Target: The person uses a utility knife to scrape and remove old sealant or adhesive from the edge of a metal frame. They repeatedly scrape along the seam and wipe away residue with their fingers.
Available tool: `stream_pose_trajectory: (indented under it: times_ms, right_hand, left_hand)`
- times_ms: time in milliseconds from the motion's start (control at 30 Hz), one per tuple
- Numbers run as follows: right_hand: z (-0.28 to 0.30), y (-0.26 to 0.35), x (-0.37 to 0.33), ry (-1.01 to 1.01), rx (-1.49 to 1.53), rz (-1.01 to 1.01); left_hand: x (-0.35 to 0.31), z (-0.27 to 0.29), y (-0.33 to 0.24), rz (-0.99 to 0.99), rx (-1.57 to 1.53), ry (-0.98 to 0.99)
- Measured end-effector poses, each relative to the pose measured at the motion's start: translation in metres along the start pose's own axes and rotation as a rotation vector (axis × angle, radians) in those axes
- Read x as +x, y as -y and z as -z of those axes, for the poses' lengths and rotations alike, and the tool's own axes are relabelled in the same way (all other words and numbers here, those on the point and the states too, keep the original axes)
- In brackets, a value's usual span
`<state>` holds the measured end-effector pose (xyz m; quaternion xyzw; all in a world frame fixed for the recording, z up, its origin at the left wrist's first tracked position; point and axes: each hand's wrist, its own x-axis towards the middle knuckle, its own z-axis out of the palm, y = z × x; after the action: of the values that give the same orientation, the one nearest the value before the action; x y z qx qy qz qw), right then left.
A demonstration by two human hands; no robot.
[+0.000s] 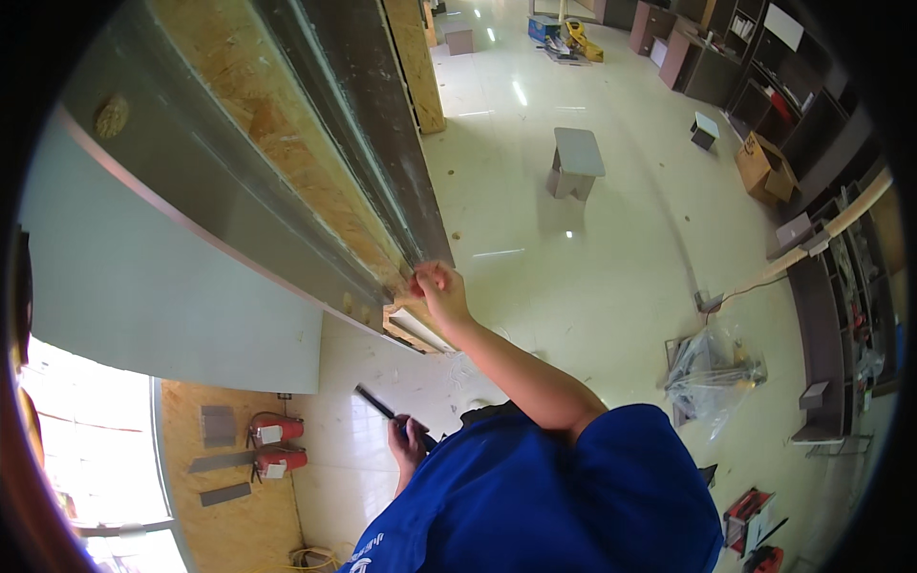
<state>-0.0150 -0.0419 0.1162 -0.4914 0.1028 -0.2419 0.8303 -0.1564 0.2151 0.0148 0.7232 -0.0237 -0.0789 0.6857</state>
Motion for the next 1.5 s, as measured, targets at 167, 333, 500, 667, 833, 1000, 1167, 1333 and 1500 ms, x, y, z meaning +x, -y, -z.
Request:
stream_pose_trajectory:
  times_ms: [167, 333, 500, 667, 833, 1000, 1167, 1333, 1500]
  right_hand:
    - [0.045, -0.026, -0.089, 0.331, 0.022, -0.511]
    - [0.057, 0.0, -0.137, 0.369, 0.403, -0.862]
    - [0.096, -0.035, -0.113, 0.077, 0.595, -0.81]
    - [0.12, -0.045, -0.086, -0.007, 0.713, -0.729]
    - [0.137, -0.051, -0.063, -0.085, 0.657, -0.773]
    - [0.156, -0.062, -0.037, -0.087, 0.625, -0.896]
    - [0.163, -0.074, -0.001, -0.071, 0.6, -0.949]
    - [0.159, -0.08, 0.023, -0.065, 0.58, -0.929]
    - [0.159, -0.078, 0.039, -0.013, 0.569, -0.911]
  left_hand:
    - [0.041, -0.049, -0.1, -0.19, -0.059, 0.179]
    - [0.084, -0.105, -0.138, -0.278, -0.03, 0.226]
    - [0.116, -0.161, -0.121, -0.158, -0.091, 0.313]
    - [0.146, -0.191, -0.095, -0.134, -0.065, 0.428]
    - [0.167, -0.206, -0.074, -0.066, 0.001, 0.411]
    - [0.186, -0.217, -0.056, 0.103, -0.116, 0.345]
    - [0.197, -0.227, -0.05, 0.215, -0.016, 0.201]
    - [0.201, -0.236, -0.054, 0.229, 0.063, 0.103]
    - [0.208, -0.241, -0.063, 0.26, -0.028, 0.083]
